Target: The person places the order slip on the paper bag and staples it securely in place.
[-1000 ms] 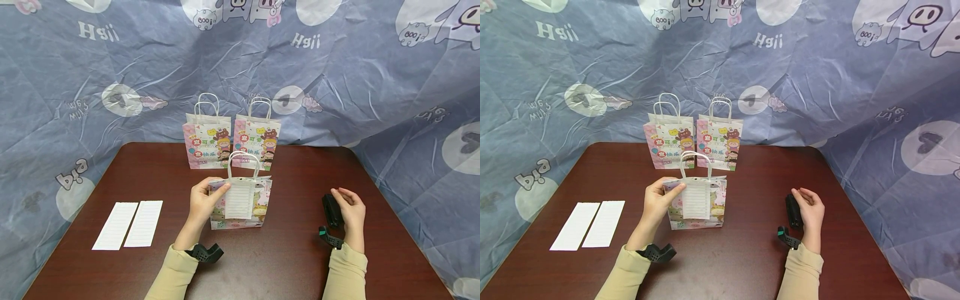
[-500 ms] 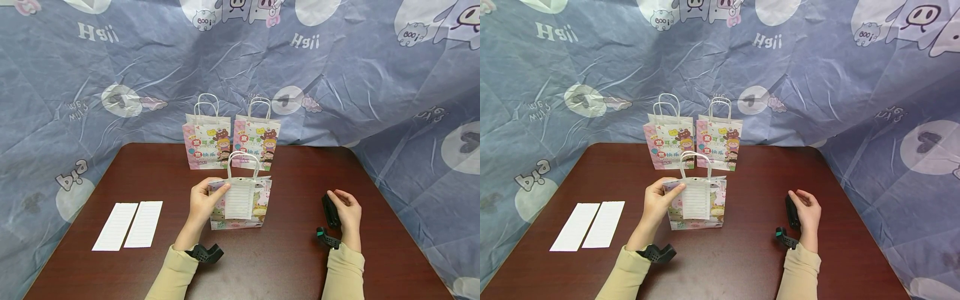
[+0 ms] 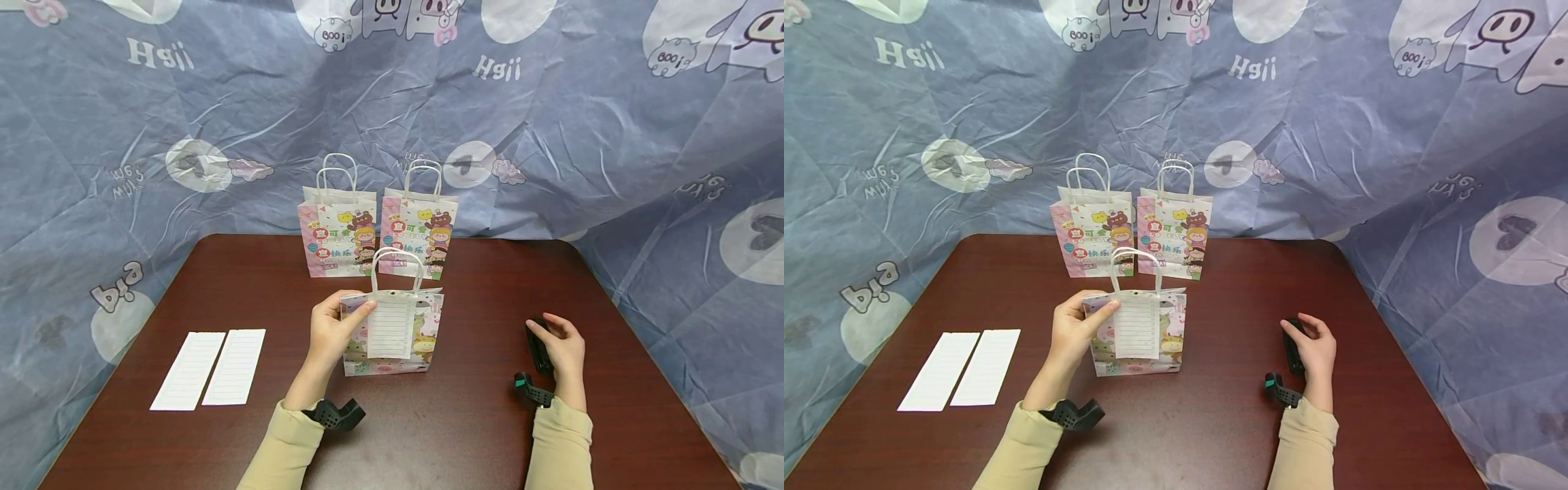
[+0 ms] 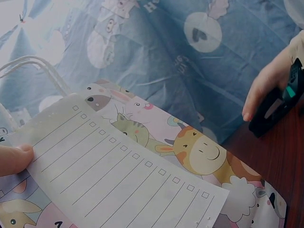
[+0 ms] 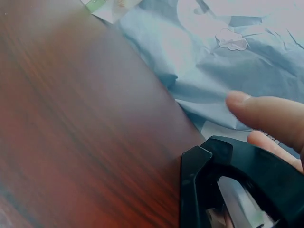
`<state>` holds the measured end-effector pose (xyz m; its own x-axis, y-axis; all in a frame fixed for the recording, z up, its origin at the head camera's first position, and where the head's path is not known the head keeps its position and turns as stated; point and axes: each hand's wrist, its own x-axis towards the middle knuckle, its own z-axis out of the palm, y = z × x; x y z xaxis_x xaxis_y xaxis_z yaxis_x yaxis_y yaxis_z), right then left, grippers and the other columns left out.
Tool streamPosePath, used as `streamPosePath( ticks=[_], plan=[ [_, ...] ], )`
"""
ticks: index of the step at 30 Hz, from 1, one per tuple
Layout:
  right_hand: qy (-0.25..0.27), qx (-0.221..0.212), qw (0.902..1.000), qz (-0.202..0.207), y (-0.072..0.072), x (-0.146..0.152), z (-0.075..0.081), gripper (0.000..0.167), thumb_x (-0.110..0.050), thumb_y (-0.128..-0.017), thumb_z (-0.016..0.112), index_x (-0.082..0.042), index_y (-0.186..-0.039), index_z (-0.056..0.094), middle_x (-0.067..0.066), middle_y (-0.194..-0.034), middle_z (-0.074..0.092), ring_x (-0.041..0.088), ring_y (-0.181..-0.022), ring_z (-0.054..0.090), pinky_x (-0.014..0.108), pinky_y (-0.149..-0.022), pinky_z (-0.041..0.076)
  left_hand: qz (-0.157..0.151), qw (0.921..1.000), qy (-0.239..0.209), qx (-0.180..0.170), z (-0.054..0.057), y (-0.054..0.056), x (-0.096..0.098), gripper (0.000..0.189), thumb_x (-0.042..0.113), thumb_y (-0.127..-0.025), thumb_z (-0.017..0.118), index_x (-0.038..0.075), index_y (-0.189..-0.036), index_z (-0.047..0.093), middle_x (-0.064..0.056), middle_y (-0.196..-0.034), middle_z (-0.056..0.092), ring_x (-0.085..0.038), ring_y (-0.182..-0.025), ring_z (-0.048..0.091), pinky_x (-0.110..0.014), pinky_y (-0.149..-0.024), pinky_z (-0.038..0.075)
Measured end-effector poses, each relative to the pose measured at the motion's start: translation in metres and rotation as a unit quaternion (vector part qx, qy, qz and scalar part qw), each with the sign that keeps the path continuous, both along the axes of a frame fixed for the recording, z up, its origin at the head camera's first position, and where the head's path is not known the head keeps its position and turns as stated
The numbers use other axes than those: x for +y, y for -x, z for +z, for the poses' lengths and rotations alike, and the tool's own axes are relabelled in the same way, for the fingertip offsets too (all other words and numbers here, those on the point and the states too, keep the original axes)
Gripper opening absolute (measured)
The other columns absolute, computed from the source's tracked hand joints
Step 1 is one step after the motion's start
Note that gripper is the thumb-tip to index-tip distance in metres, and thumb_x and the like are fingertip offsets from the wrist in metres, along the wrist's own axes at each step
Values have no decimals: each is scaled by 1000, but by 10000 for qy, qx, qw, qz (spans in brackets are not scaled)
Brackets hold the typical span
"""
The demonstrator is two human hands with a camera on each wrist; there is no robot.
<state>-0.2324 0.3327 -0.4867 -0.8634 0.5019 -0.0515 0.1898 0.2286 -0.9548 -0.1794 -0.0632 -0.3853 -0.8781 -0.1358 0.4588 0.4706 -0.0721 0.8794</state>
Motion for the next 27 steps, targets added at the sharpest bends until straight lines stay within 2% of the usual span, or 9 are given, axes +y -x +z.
streamPosePath(
  ticks=[9,17,22,27],
  plan=[
    [-202,-188,9995,166,-1,-1,1,59,-22,-80,76,-7,-131,52,8,-133,50,23,-121,46,12,-71,41,19,10000,-13,-21,0,0,1,11,-10,-79,69,-13,-89,65,-18,-80,65,-7,-68,55,-19,-59,45],
    [-273,71,9996,69,1,0,-2,52,-13,-80,75,-7,-127,55,4,-124,59,9,-104,53,11,-73,41,31,10000,34,-16,0,-1,0,12,-9,-79,69,-13,-89,65,-20,-81,65,-7,-67,56,-19,-58,46],
    [-142,595,9981,-72,2,-2,-3,49,-5,-80,72,-3,-126,54,-1,-117,62,3,-101,54,10,-75,41,12,10000,35,-21,0,-1,0,12,-9,-79,69,-13,-89,65,-20,-81,65,-7,-68,56,-20,-58,47],
    [379,1322,9903,-220,3,-4,-3,51,3,-78,71,0,-125,52,-5,-110,65,2,-98,56,10,-77,41,-5,10000,43,31,0,0,0,11,-9,-79,69,-13,-89,65,-20,-80,65,-7,-68,56,-20,-59,46]
  ],
)
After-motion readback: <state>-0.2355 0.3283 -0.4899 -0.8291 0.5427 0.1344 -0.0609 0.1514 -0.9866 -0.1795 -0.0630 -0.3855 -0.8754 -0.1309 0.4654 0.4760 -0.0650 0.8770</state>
